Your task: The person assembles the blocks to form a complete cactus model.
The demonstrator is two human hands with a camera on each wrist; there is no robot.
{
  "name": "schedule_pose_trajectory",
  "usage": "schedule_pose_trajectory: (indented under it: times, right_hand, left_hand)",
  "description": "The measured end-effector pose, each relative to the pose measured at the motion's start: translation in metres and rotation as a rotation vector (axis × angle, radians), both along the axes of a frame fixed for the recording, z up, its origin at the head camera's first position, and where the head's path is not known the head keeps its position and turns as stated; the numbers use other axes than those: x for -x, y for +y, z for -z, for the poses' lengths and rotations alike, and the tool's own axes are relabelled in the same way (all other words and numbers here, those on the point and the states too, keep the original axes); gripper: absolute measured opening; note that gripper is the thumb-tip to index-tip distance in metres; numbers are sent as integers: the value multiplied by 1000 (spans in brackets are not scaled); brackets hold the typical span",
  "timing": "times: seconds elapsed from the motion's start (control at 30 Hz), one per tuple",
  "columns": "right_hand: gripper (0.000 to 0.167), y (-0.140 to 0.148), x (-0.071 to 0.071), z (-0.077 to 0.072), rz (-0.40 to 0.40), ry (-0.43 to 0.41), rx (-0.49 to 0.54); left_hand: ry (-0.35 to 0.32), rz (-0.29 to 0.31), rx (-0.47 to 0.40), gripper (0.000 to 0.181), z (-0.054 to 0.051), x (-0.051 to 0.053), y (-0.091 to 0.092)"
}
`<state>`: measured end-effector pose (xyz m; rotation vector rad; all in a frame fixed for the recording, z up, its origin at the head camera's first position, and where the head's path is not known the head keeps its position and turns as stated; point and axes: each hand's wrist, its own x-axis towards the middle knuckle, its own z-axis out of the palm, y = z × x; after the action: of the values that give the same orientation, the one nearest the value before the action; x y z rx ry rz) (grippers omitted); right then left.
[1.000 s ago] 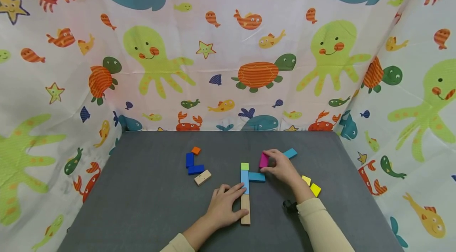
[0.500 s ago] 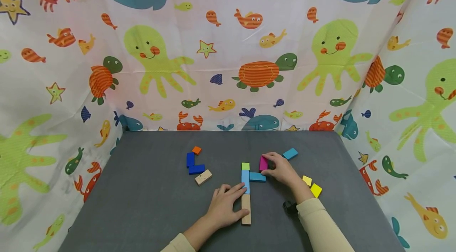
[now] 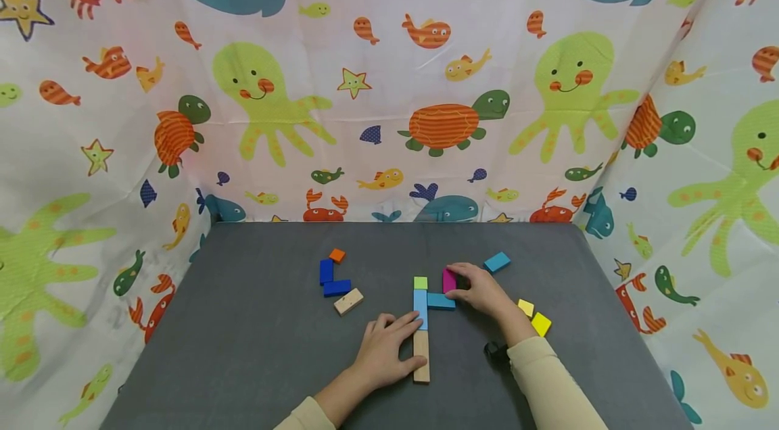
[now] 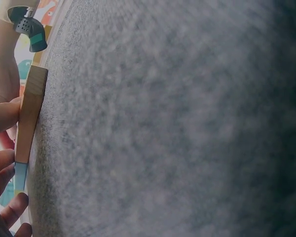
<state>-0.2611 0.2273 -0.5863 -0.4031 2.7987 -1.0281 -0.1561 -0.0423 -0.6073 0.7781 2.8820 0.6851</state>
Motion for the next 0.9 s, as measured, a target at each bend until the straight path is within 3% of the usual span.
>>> schedule_pose_trajectory:
  times: [0.27, 0.47, 0.73, 0.9]
  right_hand:
    - [60, 6, -1, 0, -55, 39, 16]
    - [61, 11, 1, -8, -14, 64, 74]
    - [94, 7, -3, -9, -78, 56, -41]
    - [99, 1, -8, -9, -61, 35, -77]
  left_hand:
    - [-19, 5, 9, 69, 1, -1, 0]
    - [-20, 5, 0, 69, 2, 0, 1]
    - [-3, 6, -19, 69, 0, -1, -1]
    - [8, 8, -13, 69, 1, -1, -1]
